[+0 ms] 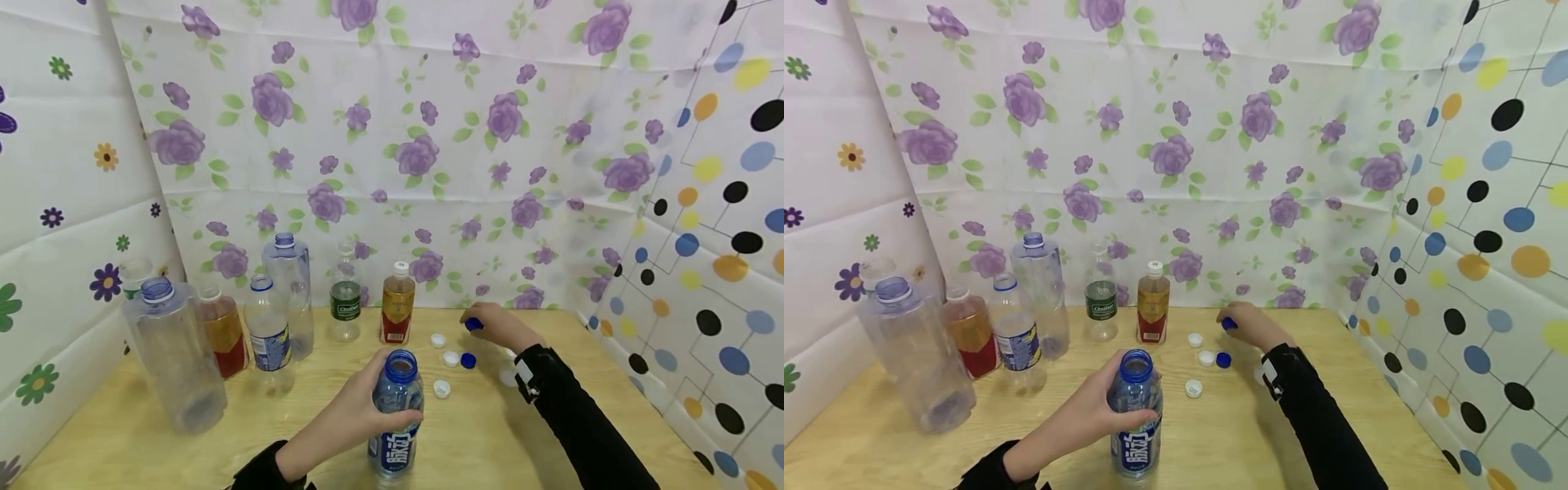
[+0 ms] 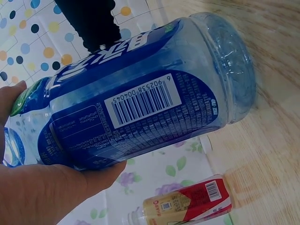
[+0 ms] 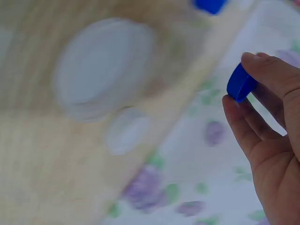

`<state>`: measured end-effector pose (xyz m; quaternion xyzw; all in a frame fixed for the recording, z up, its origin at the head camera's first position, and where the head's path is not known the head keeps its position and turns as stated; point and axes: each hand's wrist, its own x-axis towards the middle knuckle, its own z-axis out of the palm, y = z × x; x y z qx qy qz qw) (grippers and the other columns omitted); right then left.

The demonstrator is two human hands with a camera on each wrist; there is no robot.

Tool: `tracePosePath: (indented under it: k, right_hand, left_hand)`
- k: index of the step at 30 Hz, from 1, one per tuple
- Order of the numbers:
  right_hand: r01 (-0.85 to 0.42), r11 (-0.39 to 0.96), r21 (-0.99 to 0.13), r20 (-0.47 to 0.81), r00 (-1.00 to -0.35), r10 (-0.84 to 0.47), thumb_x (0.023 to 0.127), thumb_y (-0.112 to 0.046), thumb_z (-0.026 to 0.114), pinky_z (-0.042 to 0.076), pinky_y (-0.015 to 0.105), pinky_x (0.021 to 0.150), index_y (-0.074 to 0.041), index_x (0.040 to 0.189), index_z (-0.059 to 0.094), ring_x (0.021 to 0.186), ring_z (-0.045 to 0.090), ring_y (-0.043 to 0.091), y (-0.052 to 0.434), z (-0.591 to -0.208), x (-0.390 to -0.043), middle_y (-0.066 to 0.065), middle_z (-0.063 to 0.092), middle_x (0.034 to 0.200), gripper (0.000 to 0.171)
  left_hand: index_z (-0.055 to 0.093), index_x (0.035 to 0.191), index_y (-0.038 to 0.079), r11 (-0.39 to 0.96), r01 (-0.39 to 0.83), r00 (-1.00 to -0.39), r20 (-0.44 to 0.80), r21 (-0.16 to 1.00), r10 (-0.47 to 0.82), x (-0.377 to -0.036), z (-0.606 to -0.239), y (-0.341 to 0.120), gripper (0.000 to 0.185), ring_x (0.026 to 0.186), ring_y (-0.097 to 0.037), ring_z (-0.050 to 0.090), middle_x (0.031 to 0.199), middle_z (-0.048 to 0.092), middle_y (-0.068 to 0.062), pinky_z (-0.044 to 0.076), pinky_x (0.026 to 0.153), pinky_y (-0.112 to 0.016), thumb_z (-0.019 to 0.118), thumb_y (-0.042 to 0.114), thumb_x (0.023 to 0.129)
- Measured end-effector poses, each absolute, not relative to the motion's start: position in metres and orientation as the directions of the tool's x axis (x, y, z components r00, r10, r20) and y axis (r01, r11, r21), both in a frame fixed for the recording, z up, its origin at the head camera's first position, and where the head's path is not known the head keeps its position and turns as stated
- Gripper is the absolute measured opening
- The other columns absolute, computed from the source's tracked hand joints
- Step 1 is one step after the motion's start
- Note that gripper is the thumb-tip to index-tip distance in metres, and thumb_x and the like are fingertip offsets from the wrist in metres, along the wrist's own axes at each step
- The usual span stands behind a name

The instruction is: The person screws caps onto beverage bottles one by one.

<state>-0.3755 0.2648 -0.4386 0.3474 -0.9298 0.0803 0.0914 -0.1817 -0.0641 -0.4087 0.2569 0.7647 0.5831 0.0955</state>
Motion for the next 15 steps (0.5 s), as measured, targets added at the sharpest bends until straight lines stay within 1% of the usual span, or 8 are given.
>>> tracePosePath:
  k: [2,5,7,11,15]
  right_hand:
    - [-0.677,0.732,-0.082,0.295,-0.718,-0.631,0.087,0.001,0.079,0.057,0.039,0.088,-0.005,0.118,0.071,0.105,0.066,0.031,0.256,-0.427,-0.372,0.012,0.067,0.114,0.033]
    - [-0.696,0.709,-0.108,0.392,-0.686,-0.613,0.089,-0.001,0.077,0.057,0.037,0.088,-0.007,0.121,0.069,0.106,0.066,0.028,0.241,-0.413,-0.359,0.012,0.066,0.121,0.033]
    - [-0.697,0.7,-0.159,0.443,-0.684,-0.58,0.091,-0.003,0.076,0.057,0.035,0.088,-0.008,0.123,0.068,0.108,0.066,0.026,0.23,-0.406,-0.347,0.012,0.064,0.124,0.033]
    - [-0.701,0.673,-0.237,0.525,-0.675,-0.519,0.092,-0.004,0.075,0.059,0.032,0.087,-0.012,0.122,0.067,0.109,0.065,0.024,0.21,-0.403,-0.323,0.009,0.063,0.126,0.033]
    - [-0.737,0.589,-0.331,0.585,-0.65,-0.485,0.091,-0.001,0.075,0.059,0.031,0.089,-0.011,0.122,0.066,0.114,0.063,0.023,0.192,-0.406,-0.301,0.007,0.062,0.126,0.034]
  left_hand:
    - [0.033,0.154,0.019,0.191,0.289,-0.849,0.159,0.938,0.504,-0.183,-0.408,-0.065,0.083,0.121,-0.029,0.061,0.139,0.057,-0.009,0.055,0.095,-0.051,0.083,0.031,0.088]
    - [0.034,0.153,0.02,0.191,0.292,-0.846,0.159,0.937,0.509,-0.184,-0.408,-0.065,0.082,0.121,-0.028,0.061,0.139,0.057,-0.009,0.055,0.096,-0.051,0.082,0.031,0.088]
    - [0.034,0.153,0.02,0.194,0.301,-0.844,0.166,0.934,0.511,-0.184,-0.407,-0.066,0.082,0.12,-0.028,0.062,0.139,0.057,-0.009,0.055,0.096,-0.05,0.082,0.031,0.088]
    - [0.033,0.154,0.018,0.209,0.304,-0.846,0.163,0.929,0.508,-0.184,-0.407,-0.066,0.083,0.121,-0.028,0.061,0.139,0.057,-0.009,0.054,0.097,-0.051,0.082,0.033,0.088]
    - [0.033,0.154,0.017,0.211,0.299,-0.848,0.157,0.931,0.506,-0.183,-0.407,-0.067,0.083,0.121,-0.029,0.061,0.139,0.057,-0.01,0.054,0.097,-0.051,0.082,0.032,0.089]
